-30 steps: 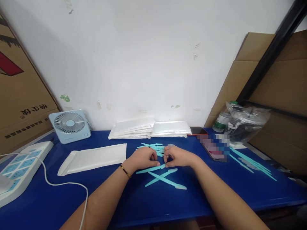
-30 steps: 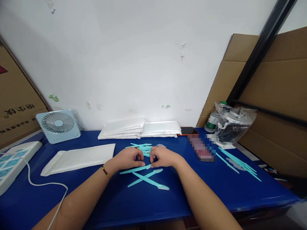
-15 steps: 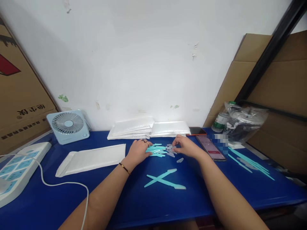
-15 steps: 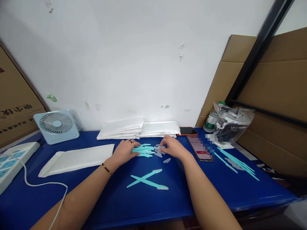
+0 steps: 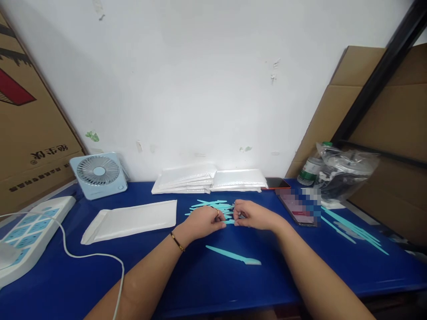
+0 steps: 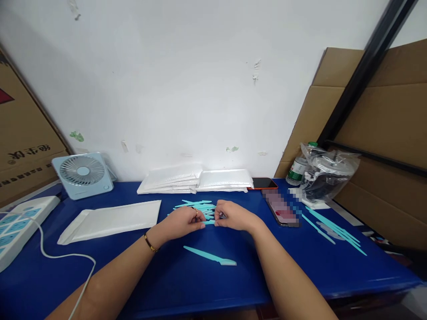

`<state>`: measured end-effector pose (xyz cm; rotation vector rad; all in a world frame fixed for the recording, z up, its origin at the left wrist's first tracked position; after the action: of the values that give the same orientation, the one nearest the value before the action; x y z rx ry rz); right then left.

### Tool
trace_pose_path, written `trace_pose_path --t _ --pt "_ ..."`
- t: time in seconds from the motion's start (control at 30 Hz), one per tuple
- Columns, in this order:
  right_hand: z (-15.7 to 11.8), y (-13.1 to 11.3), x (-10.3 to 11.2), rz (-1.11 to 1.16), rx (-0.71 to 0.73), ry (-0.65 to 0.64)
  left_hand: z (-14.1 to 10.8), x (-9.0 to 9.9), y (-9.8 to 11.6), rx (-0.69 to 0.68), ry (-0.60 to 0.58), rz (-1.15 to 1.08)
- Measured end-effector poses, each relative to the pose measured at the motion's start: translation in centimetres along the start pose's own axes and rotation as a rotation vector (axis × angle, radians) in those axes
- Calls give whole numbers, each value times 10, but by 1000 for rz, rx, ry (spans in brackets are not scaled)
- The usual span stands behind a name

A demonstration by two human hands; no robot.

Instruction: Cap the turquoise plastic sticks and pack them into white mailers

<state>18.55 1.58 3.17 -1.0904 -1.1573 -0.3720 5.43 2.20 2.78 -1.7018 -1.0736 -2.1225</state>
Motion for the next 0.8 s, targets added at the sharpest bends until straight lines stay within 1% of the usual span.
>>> trace_pose_path --t 0.07,0.13,0.2,0.27,0.33,0.4,0.43,0.47,0.5,0.6,0.67,0.73,0.8 --pt "0 1 5 20 -9 40 2 2 -1 -3 48 85" --pt "0 7 8 16 -19 80 4 6 -6 9 98 155" --pt "1 22 13 -10 -64 139 6 12 -15 39 144 207" --pt "1 39 18 -40 -139 194 6 18 -25 74 185 244" --pt "-1 52 22 -49 -190 221 6 22 -31 95 221 246" --pt "-5 55 27 -21 -194 232 3 25 -30 95 255 213" --pt "-7 53 29 7 -184 229 2 25 -26 81 258 179" --pt "-10 49 31 39 -169 219 1 24 -19 54 241 132" --pt "-13 45 33 70 -156 205 -1 21 -11 15 197 78" --pt "-18 33 32 139 -132 108 -6 0 19 -133 -32 -52" --pt "-19 25 27 170 -122 6 -10 -14 32 -188 -151 -37" --pt "-20 15 19 185 -93 -109 -11 -23 36 -190 -188 28" --pt "-22 3 10 172 -68 -195 -9 -26 34 -166 -152 83"
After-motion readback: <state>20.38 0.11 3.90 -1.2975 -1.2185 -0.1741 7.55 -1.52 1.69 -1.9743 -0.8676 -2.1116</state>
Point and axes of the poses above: each hand's wrist, its own z-axis towards the middle knuckle, its own x-axis out of the back of the hand, y = z × x, the point moved 7 cm from there along z, towards the middle knuckle, and after that the axes turned 3 degrees about -x, right-handed, at the moved point
